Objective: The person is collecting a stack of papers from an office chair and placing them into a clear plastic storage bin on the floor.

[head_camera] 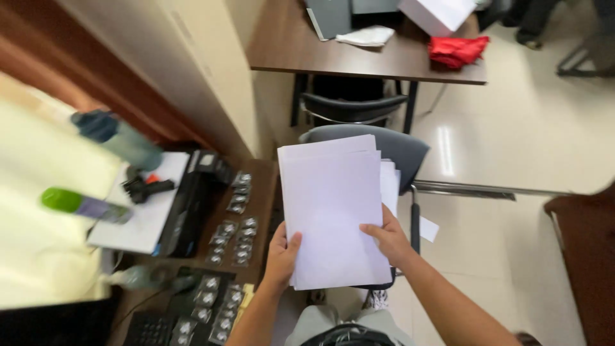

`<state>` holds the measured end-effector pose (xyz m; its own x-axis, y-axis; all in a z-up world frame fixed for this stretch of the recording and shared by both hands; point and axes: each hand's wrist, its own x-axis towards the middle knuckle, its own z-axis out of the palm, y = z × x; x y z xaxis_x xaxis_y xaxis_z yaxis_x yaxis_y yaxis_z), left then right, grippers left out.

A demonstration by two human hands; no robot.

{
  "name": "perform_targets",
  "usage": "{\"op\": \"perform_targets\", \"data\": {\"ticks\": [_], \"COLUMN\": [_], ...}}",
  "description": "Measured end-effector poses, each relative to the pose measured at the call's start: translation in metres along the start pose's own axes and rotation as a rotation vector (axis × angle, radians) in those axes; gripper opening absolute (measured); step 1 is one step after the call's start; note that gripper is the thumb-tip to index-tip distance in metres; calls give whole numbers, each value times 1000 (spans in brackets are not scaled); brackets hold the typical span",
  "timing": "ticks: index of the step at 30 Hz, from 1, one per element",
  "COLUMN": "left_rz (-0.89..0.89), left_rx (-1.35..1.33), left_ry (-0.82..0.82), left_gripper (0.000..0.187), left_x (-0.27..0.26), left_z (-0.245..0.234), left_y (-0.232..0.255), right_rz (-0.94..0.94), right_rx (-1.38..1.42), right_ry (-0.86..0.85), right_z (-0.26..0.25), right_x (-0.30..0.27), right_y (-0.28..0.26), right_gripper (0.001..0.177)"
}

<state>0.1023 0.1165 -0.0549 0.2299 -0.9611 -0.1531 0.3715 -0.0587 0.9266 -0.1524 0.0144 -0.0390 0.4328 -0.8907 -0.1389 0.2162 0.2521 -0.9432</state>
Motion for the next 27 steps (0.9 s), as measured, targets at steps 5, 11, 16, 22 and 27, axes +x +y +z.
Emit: {"op": "perform_targets", "data": {"ticks": [5,11,16,22,27], "left_rz": [61,131,172,362,443], "left_rx": [41,99,66,29,65], "left_ry": [51,187,392,623,937], "left_gripper": [46,50,49,43,40], "left_x": [-27,-57,-85,-147,-233], "left_z": [-12,-5,7,40,58], "left_y": [35,54,27,10,-11], "right_rz": [121,175,161,194,265], "right_rx": [-1,-83,-139,-185,-66], "right_ry": [-44,-145,-341,-653,-936], "right_z": [43,56,48,56,100], "right_x": [-7,0,13,27,-7], "right_y": [-32,-55,-54,-35,-14], "right_gripper": [66,70,72,77,71]}}
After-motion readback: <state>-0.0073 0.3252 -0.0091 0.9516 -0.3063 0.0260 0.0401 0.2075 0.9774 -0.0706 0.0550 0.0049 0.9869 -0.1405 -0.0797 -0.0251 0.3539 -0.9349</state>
